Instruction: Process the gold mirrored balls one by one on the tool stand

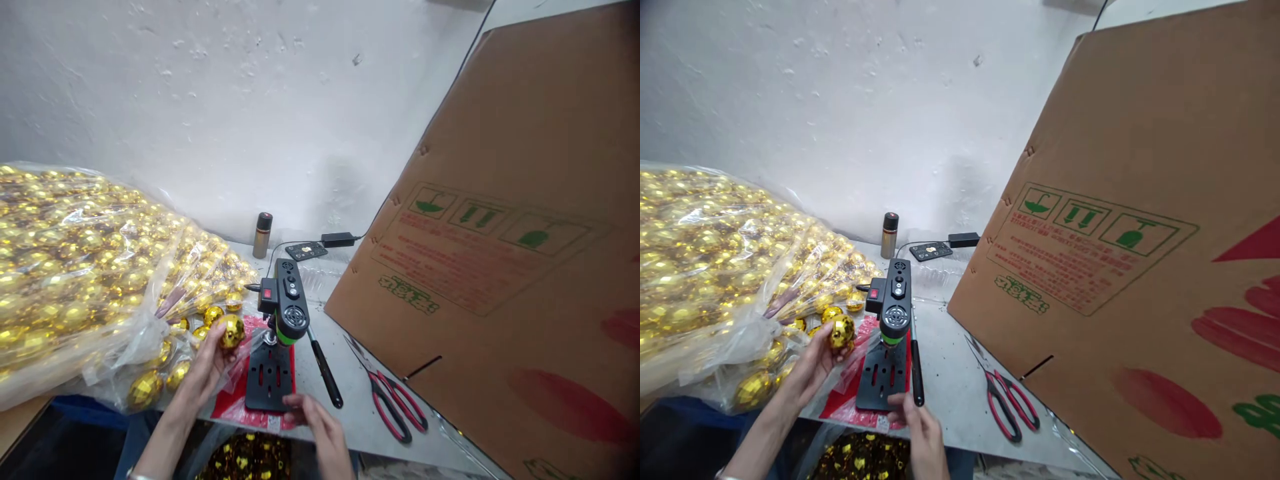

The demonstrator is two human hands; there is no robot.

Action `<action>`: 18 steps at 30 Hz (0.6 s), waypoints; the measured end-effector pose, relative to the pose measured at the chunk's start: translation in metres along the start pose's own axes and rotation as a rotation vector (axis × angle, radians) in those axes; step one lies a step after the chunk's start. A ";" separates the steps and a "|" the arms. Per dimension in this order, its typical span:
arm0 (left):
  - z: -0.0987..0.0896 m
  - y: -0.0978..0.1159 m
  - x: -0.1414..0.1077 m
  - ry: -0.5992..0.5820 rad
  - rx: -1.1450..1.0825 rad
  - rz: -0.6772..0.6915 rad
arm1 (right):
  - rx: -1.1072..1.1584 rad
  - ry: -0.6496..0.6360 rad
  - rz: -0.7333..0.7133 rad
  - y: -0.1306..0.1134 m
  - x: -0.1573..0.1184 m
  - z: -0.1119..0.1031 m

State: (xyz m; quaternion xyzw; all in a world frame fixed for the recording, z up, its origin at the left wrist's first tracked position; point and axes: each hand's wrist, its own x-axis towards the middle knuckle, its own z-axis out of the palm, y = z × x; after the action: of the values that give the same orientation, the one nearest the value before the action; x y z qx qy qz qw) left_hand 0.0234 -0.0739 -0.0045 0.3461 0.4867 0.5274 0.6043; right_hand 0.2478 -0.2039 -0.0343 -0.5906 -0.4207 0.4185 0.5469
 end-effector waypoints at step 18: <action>0.016 -0.099 -0.025 0.038 0.304 0.187 | -0.339 0.100 -0.456 0.034 -0.048 0.058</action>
State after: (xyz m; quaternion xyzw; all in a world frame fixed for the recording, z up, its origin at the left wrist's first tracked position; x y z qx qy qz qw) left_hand 0.0691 -0.1169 -0.0870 0.4673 0.5376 0.5082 0.4841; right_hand 0.1795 -0.2344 -0.0699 -0.5835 -0.5791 0.1788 0.5406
